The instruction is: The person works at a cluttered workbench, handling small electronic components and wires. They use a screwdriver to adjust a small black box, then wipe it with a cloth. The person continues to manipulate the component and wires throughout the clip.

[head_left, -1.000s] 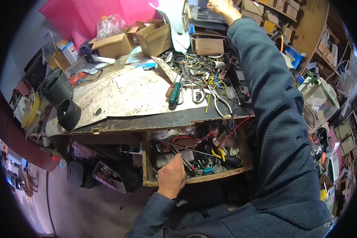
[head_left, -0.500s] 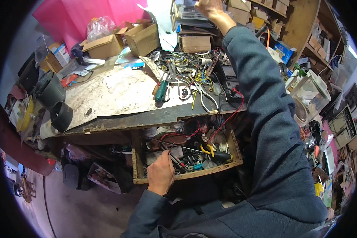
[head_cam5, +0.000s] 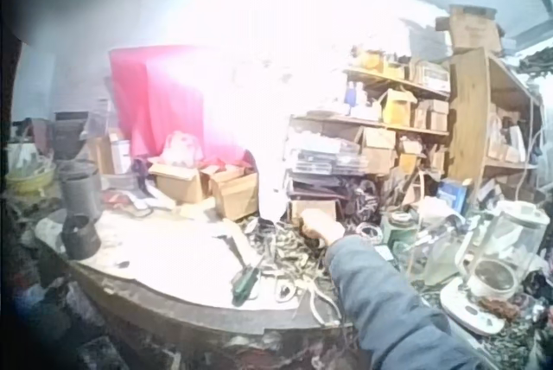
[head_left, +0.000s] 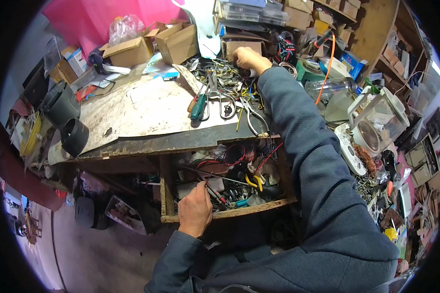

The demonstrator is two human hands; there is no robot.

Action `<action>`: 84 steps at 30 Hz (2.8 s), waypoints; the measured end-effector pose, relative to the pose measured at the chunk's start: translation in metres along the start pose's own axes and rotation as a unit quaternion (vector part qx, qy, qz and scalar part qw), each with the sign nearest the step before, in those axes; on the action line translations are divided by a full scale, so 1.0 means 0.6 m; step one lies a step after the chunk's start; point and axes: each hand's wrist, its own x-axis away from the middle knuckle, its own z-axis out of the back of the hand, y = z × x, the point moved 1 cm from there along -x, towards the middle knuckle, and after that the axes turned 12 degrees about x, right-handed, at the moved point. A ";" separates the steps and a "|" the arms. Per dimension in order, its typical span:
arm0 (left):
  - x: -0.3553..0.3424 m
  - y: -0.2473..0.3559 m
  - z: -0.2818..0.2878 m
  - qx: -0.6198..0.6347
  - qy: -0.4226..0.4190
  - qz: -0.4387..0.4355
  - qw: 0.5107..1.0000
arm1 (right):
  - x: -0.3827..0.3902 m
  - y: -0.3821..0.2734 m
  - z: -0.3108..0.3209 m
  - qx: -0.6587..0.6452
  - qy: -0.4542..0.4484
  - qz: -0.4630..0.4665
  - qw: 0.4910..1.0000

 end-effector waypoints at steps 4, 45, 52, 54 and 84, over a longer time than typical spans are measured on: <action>-0.001 0.000 0.000 0.006 -0.006 0.005 1.000 | 0.004 0.009 -0.005 0.045 0.026 -0.027 0.998; -0.002 -0.004 0.000 0.008 0.002 -0.002 1.000 | 0.030 0.059 0.048 -0.082 0.226 -0.236 0.942; -0.004 0.001 0.000 0.013 0.003 -0.010 1.000 | -0.005 0.124 0.033 -0.535 0.353 -0.187 0.745; -0.002 0.000 -0.001 0.010 -0.001 -0.003 1.000 | -0.010 0.133 0.041 -0.673 0.302 -0.163 0.656; 0.001 -0.004 -0.002 0.016 0.019 -0.019 1.000 | -0.133 0.145 0.289 -0.162 0.569 -0.103 0.800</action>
